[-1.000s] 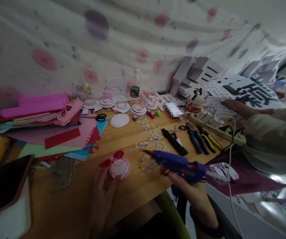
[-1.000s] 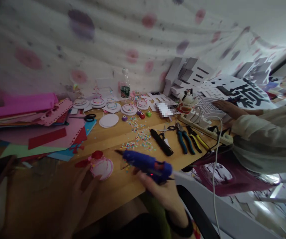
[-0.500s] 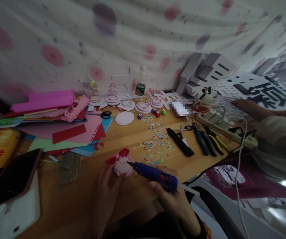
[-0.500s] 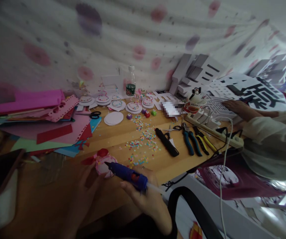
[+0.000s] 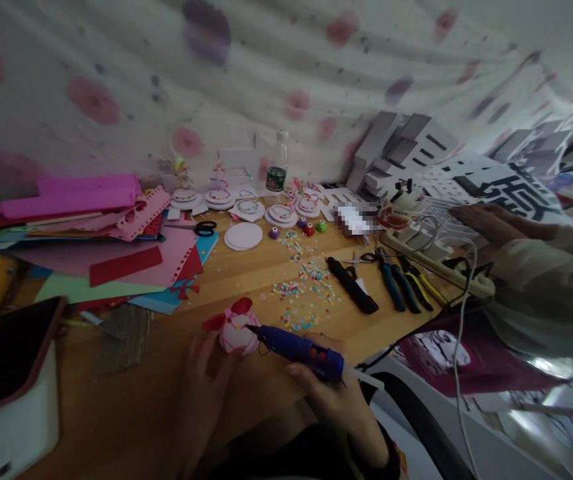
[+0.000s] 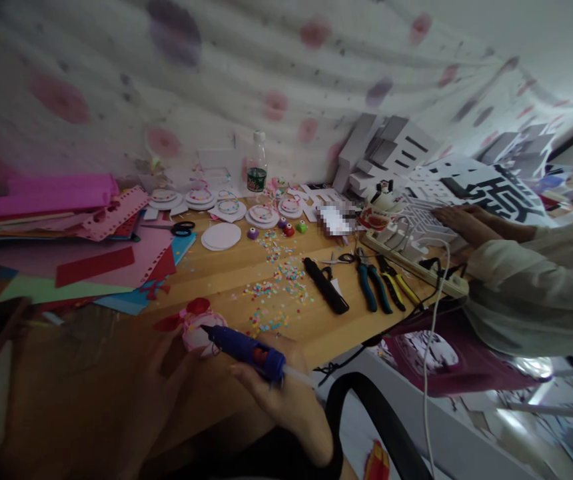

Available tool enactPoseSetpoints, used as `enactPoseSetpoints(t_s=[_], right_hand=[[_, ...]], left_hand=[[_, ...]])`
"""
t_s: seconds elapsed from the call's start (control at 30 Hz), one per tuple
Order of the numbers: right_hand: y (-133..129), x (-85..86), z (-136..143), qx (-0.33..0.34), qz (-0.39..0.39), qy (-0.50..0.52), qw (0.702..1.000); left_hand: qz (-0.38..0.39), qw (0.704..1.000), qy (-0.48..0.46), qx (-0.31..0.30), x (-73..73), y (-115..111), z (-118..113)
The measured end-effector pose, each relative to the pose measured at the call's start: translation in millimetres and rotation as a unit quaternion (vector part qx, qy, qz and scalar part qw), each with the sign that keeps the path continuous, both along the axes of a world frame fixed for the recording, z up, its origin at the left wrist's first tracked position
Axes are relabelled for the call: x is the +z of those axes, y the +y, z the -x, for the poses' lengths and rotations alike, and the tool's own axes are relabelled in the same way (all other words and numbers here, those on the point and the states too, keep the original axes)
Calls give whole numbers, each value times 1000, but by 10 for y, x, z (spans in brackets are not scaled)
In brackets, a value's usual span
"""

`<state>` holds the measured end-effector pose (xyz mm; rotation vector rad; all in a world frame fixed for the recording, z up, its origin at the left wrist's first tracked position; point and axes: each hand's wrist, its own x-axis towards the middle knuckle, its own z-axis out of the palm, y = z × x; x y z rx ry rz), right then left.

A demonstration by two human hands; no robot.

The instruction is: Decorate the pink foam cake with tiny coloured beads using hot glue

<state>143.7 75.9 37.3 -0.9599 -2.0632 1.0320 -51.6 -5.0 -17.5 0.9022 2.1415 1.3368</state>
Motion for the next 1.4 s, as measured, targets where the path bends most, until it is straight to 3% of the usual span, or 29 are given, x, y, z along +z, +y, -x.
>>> enactPoseSetpoints(t_s=[0.23,0.5,0.67,0.83,1.07,1.23,1.4], right_hand=[[-21,-30,-13,-44,-20,-6,999],[5,40,15,10,-20,-2,1000],[14,47,0,11,-21,-11,1000],[49,69,-3,-7,-17,-16,1000],[50,79,-16,15,-29,-13,999],[239,-26,-281,-119,-40,-25,992],[734,23,-725,-283,-26,-85,955]], left_hand=[[2,1000,-1,2,29,1,-11],[-21,1000,14,-5,-34,-12,-3],[-1,1000,-11,13,-2,3,-8],[-7,1000,2,-11,81,10,-10],[7,1000,7,-3,-3,-6,11],[-34,999,19,-18,-99,-26,21],[-55,994,89,-20,-368,-54,124]])
